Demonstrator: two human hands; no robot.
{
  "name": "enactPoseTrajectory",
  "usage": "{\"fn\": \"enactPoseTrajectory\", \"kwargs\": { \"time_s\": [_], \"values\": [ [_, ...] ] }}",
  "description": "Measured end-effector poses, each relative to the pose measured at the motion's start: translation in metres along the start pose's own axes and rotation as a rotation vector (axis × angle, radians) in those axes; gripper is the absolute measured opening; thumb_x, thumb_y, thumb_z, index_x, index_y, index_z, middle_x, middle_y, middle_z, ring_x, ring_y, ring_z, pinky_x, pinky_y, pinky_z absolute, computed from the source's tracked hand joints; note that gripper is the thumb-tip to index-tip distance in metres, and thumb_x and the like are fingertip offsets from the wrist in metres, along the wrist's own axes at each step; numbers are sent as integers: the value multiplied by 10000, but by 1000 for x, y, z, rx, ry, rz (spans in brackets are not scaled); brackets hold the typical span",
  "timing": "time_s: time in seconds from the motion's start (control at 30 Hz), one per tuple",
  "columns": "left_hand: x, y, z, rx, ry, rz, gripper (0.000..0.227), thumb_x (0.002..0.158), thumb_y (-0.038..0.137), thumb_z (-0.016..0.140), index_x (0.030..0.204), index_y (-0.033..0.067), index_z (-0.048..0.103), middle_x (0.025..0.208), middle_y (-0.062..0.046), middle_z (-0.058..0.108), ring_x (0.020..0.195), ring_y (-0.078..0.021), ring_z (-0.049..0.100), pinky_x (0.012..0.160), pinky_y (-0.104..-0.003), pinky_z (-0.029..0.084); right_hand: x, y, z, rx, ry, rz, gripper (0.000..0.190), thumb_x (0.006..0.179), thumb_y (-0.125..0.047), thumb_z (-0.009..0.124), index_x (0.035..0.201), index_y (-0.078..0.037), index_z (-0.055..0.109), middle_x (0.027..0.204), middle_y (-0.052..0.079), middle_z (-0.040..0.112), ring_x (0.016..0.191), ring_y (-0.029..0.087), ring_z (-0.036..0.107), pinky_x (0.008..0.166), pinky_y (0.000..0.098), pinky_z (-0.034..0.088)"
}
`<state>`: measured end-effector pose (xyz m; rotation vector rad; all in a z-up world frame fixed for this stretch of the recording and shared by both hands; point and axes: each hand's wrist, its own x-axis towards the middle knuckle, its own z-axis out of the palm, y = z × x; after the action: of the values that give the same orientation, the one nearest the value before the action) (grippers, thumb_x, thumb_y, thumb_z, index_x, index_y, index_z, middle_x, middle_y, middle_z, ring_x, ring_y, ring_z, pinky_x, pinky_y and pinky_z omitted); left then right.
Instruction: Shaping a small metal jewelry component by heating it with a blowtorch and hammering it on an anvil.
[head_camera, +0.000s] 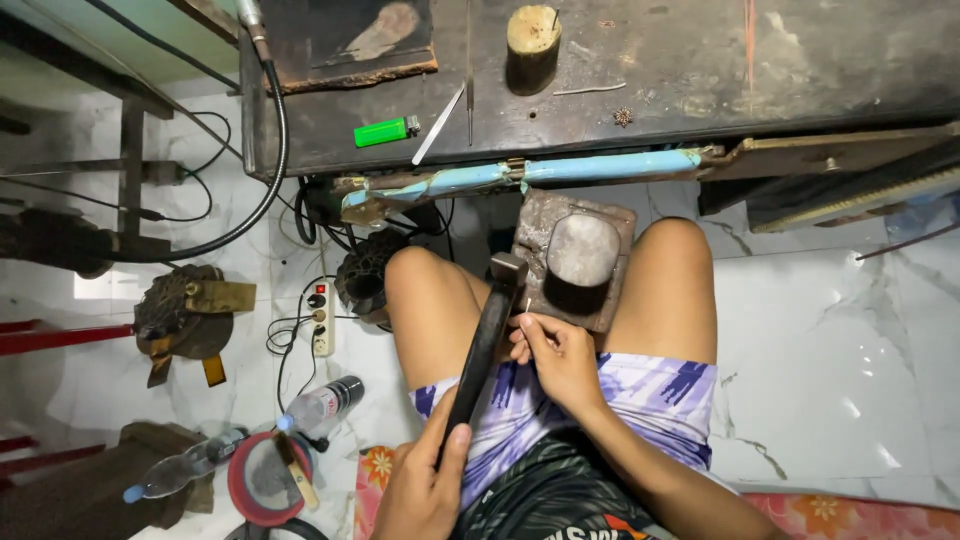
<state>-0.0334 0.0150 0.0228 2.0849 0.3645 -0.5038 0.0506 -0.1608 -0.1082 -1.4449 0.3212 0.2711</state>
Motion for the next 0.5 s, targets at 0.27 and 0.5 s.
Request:
{"fn": "enactPoseTrajectory", "kwargs": {
  "time_s": [0.27, 0.5],
  "values": [
    [-1, -17, 17, 105, 1, 12, 508, 941, 257, 538, 1449, 238, 558, 891, -111, 858, 517, -221, 754, 526, -395, 560, 0, -8, -1, -116, 17, -4, 293, 986, -115, 592, 799, 50, 746, 613, 78, 710, 529, 120, 631, 520, 223, 501],
    [-6, -21, 24, 50, 37, 111, 505, 935, 253, 527, 1432, 177, 561, 1022, -122, 853, 708, -258, 852, 641, -395, 615, 1, -3, -2, -178, 41, -24, 241, 962, -54, 564, 871, 43, 765, 637, 64, 719, 520, 106, 642, 498, 220, 491]
  ]
}}
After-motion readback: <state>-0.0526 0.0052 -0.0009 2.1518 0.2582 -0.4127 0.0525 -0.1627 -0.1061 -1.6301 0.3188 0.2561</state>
